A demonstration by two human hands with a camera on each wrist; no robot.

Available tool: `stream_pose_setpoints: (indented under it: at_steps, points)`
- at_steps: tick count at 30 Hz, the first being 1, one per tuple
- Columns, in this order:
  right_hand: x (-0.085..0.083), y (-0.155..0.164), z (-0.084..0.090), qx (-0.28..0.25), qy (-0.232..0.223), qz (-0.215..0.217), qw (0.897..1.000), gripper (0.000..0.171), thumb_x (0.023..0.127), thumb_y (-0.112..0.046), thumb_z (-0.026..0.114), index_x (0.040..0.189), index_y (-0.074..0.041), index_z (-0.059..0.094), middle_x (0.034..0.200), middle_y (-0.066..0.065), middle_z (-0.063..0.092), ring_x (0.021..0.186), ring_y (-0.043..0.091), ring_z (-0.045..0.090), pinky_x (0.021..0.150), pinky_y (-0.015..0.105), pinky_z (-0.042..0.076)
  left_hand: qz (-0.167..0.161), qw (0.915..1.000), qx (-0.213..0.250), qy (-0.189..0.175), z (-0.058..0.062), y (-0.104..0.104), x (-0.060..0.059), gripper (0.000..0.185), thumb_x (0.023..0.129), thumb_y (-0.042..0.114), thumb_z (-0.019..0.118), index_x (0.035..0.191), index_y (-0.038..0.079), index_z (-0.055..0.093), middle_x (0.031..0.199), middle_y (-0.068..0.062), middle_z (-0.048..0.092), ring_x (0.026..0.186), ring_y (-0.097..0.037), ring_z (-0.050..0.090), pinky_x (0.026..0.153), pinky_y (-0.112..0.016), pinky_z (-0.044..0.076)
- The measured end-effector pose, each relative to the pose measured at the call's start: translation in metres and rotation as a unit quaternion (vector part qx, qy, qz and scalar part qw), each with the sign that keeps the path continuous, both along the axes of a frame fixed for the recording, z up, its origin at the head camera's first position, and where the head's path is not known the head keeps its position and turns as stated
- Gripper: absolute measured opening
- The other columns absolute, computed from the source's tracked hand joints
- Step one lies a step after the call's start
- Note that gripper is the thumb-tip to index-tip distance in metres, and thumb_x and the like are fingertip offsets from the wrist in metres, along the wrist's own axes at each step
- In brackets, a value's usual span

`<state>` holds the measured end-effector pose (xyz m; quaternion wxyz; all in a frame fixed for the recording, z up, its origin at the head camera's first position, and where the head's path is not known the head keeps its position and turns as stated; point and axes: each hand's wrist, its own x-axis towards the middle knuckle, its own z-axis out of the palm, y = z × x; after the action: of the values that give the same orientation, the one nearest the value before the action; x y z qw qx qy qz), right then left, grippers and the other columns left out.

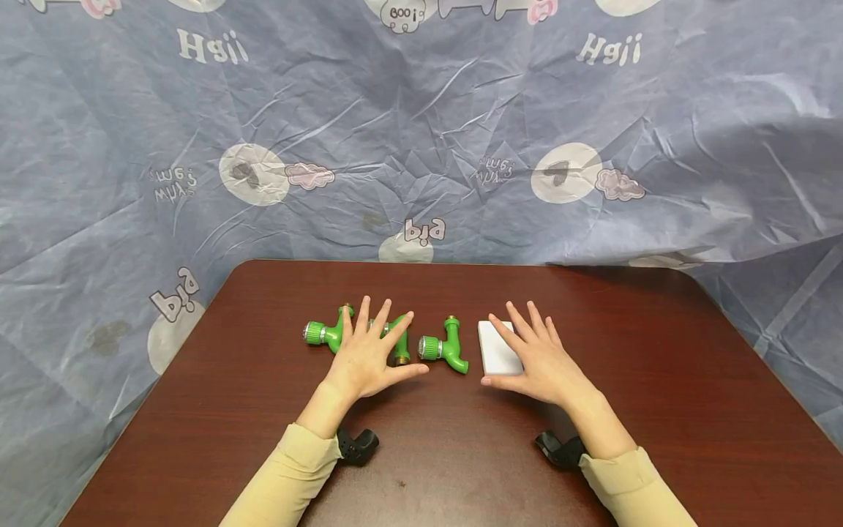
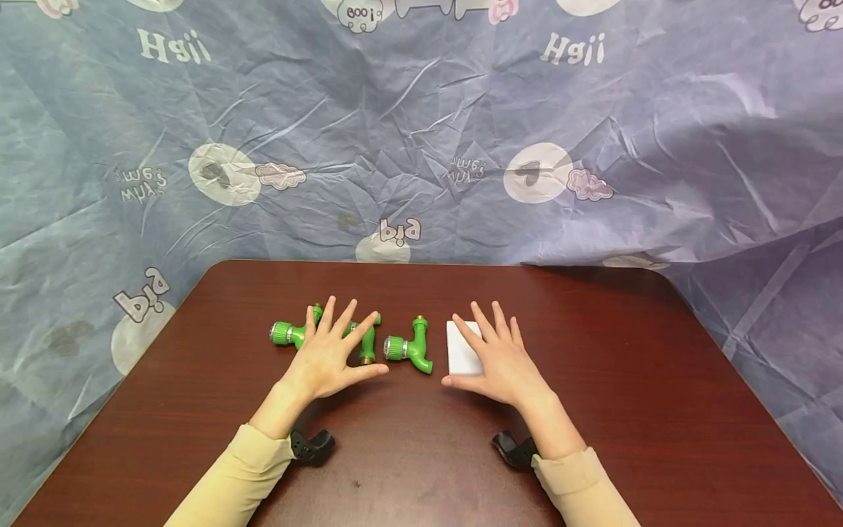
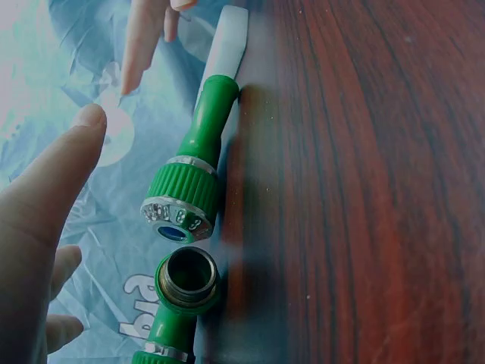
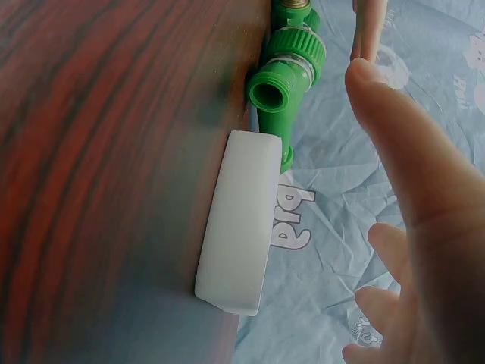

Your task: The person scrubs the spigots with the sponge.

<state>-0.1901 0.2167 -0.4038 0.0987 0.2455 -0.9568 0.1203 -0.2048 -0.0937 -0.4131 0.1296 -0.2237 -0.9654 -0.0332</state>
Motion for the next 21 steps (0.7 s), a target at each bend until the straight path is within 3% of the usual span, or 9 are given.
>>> stream_pose_setpoints:
  at_steps: [4,10,16,21]
  points:
    - [-0.001,0.001,0.0,-0.014,-0.013,0.002,1.0,0.097,0.071,-0.07,0.064,0.149,-0.024,0.029,0.155,0.013,0.014,0.14,0.04,0.002,0.106,0.063,0.014,-0.009,0.9984,0.054,-0.014,-0.001,0.001,-0.001,0.091,0.074,0.083,0.041,0.147,0.03,0.031,0.151,-0.018,0.025,0.14,-0.041,0.009,0.108,-0.061,0.009]
    - [-0.003,0.004,0.0,-0.03,-0.031,0.003,0.999,0.098,0.071,-0.067,0.067,0.149,-0.023,0.027,0.155,0.015,0.014,0.139,0.042,0.01,0.104,0.062,0.021,-0.04,0.9853,0.163,-0.033,-0.002,0.003,-0.002,0.094,0.074,0.076,0.054,0.146,0.02,0.035,0.149,-0.02,0.027,0.14,-0.034,0.016,0.111,-0.051,0.018]
    - [-0.005,0.006,-0.001,-0.057,-0.04,-0.006,0.998,0.102,0.068,-0.064,0.072,0.149,-0.022,0.026,0.154,0.017,0.015,0.137,0.042,0.016,0.102,0.061,0.027,-0.06,0.9653,0.251,-0.038,-0.005,0.008,-0.002,0.09,0.071,0.063,0.069,0.141,0.013,0.044,0.145,-0.014,0.039,0.133,-0.028,0.036,0.105,-0.046,0.033]
    - [-0.007,0.008,-0.004,-0.081,-0.054,-0.017,0.995,0.104,0.066,-0.061,0.075,0.149,-0.023,0.026,0.153,0.018,0.017,0.136,0.041,0.021,0.1,0.06,0.031,-0.063,0.9421,0.328,-0.034,-0.012,0.013,-0.003,0.075,0.071,0.049,0.077,0.131,0.011,0.055,0.133,-0.007,0.054,0.118,-0.023,0.053,0.095,-0.044,0.044]
